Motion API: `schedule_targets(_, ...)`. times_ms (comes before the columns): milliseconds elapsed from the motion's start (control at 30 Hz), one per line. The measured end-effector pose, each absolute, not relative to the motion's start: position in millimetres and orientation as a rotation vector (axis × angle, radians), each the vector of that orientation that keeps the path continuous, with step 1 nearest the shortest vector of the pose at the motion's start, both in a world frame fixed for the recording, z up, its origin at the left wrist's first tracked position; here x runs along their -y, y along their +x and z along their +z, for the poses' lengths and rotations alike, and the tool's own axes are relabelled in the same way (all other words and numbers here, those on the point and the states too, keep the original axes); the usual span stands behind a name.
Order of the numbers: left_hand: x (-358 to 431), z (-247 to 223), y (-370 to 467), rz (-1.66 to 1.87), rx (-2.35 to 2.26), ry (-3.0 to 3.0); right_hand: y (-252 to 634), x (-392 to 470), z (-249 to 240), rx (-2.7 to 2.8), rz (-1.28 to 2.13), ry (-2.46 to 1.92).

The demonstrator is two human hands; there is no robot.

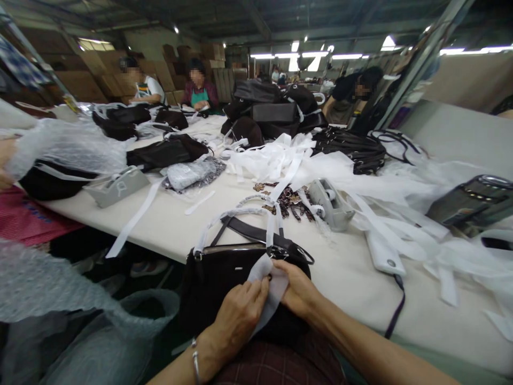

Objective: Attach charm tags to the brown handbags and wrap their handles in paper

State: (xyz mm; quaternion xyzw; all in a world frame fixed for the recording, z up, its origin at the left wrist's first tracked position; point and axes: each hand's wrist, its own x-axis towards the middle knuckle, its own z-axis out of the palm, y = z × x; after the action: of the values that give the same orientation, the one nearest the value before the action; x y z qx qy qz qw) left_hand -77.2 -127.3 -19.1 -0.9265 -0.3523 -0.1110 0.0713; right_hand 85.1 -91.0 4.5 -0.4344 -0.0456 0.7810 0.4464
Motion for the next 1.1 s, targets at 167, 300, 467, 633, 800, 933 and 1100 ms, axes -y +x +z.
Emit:
schedule_targets(167, 126.7, -23.0, -74.1, -0.296, 0.993, -2.822, 85.3, 94.1, 3.4, 0.185, 1.919, -1.063)
schedule_targets(300, 129.2, -13.5, -74.4, -0.298, 1.068, -3.014, 80.1, 94.3, -12.1, 0.303, 1.773, -1.173)
schedule_targets(467, 114.0, 15.9, -86.8, -0.859, 1.814, -3.059, 81.6, 93.1, -16.3, 0.310, 1.813, -1.140)
schedule_targets(633, 84.2, 7.2, -84.5, -1.064, 2.421, -3.140, 87.2, 92.4, -10.7, 0.239, 1.868, -1.112)
schedule_targets(800, 83.2, -15.4, -65.9, -1.317, 2.690, -3.159, 81.9, 95.6, -8.9, 0.234, 1.806, -1.157)
schedule_targets(933, 89.3, -12.7, -59.0, -1.665, 2.843, -2.998, 84.1, 97.3, -2.1, 0.303, 1.819, -1.132)
schedule_targets(1100, 83.4, -7.0, -67.7, -1.846, 3.106, -2.876, 131.6, 110.0, 22.8, 0.735, 1.804, -1.323)
